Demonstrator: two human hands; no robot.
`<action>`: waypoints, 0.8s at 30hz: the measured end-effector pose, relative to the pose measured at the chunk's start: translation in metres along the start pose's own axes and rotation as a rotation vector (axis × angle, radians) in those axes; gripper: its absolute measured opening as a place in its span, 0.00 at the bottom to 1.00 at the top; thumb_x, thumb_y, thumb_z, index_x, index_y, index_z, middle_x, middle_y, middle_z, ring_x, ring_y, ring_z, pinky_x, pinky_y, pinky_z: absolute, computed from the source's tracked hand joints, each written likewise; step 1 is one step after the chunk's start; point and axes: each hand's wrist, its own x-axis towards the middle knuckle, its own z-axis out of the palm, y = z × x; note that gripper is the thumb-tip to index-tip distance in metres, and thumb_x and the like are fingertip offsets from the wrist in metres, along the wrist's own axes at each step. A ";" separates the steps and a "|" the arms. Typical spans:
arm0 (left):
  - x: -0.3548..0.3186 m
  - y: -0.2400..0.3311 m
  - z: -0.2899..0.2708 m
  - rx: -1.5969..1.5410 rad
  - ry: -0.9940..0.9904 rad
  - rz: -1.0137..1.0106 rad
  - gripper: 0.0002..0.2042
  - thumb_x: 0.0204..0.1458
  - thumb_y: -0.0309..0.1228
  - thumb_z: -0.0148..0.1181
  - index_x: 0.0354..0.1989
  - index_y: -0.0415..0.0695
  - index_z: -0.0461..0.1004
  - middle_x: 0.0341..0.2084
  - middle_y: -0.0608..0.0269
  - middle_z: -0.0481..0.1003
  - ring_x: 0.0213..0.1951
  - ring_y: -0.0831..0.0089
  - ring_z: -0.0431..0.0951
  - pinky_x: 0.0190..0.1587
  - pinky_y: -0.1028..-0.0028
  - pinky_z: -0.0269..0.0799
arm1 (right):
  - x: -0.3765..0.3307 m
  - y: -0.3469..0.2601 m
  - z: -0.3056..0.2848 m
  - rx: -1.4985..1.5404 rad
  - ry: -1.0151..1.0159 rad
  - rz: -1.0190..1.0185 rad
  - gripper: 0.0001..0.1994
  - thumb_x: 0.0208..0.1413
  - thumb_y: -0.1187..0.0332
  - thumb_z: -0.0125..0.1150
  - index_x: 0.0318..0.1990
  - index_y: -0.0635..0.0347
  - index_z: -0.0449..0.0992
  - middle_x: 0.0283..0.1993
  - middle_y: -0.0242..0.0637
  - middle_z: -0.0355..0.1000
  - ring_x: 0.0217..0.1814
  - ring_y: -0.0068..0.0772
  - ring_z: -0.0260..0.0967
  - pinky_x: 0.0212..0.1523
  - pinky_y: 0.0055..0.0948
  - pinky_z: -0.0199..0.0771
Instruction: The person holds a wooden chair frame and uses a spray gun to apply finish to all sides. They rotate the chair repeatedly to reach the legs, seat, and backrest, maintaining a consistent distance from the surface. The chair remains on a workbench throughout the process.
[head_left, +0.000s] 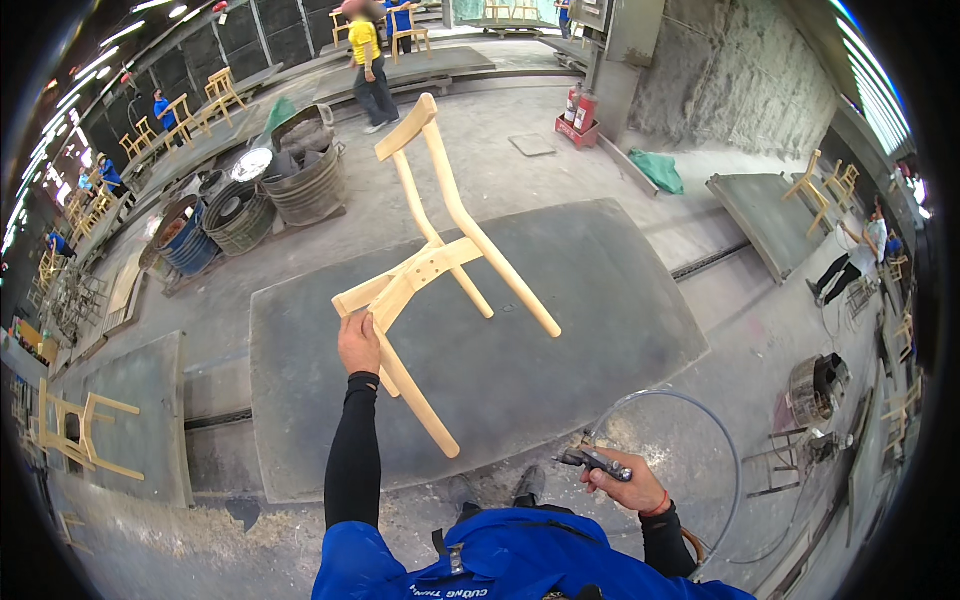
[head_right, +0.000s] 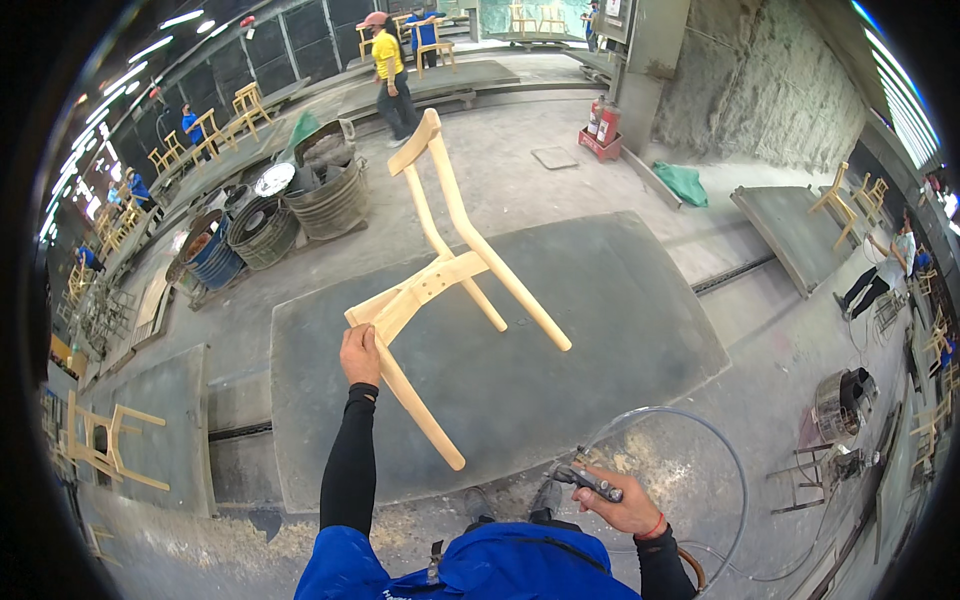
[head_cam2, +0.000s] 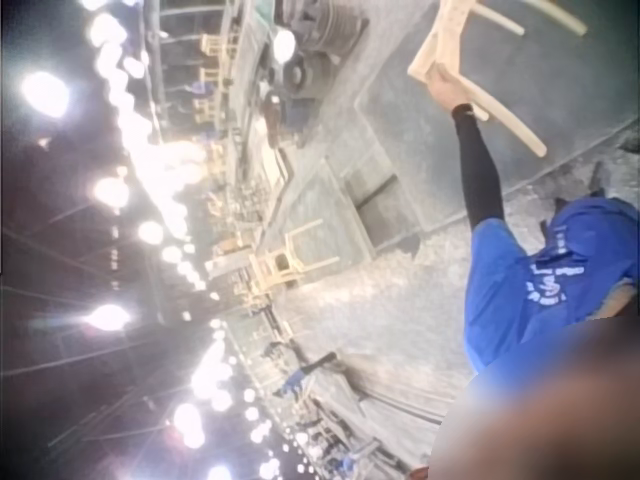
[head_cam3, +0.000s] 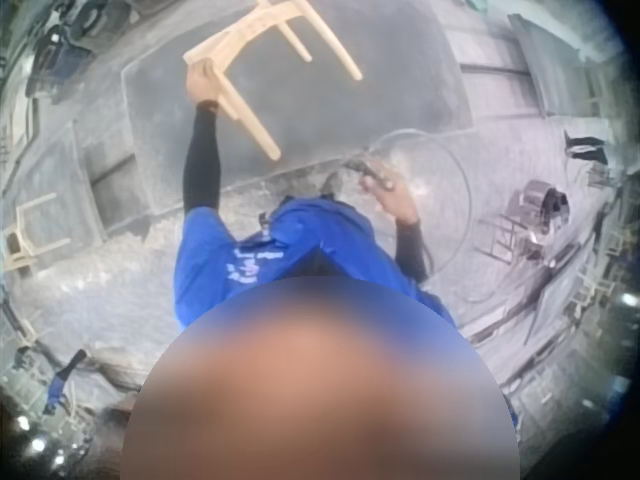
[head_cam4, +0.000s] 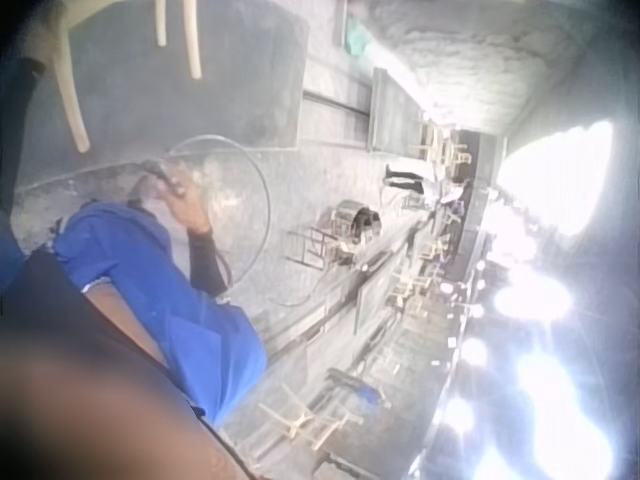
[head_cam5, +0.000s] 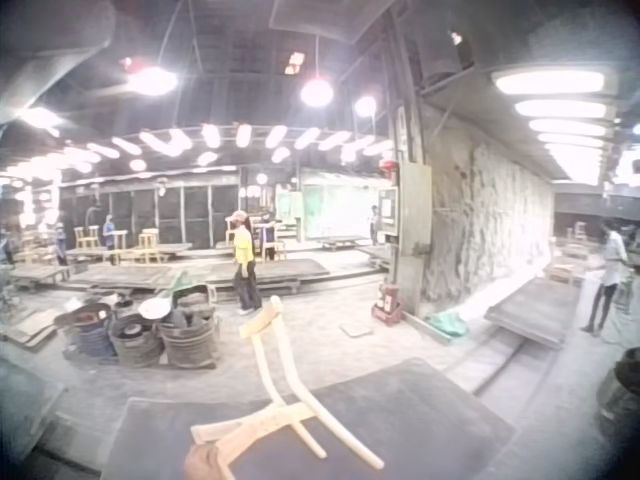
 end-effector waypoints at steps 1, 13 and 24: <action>0.000 0.000 0.000 -0.001 0.007 0.006 0.09 0.62 0.29 0.60 0.43 0.37 0.81 0.38 0.51 0.79 0.40 0.51 0.80 0.44 0.61 0.76 | -0.002 0.002 -0.002 0.000 0.001 0.012 0.26 0.67 0.65 0.65 0.68 0.68 0.69 0.41 0.41 0.83 0.37 0.23 0.77 0.42 0.27 0.81; 0.005 0.006 0.008 0.069 -0.091 -0.022 0.11 0.62 0.37 0.60 0.42 0.42 0.83 0.39 0.47 0.81 0.43 0.45 0.80 0.47 0.55 0.75 | -0.021 -0.001 -0.019 0.013 0.080 -0.018 0.30 0.66 0.54 0.64 0.65 0.73 0.72 0.43 0.43 0.81 0.35 0.25 0.76 0.28 0.21 0.72; 0.024 0.021 0.012 0.174 -0.227 -0.144 0.29 0.70 0.54 0.42 0.46 0.42 0.84 0.43 0.46 0.82 0.47 0.45 0.81 0.52 0.55 0.75 | -0.061 0.008 -0.065 -0.109 0.024 0.210 0.31 0.65 0.51 0.66 0.63 0.73 0.74 0.39 0.42 0.80 0.36 0.26 0.76 0.39 0.26 0.75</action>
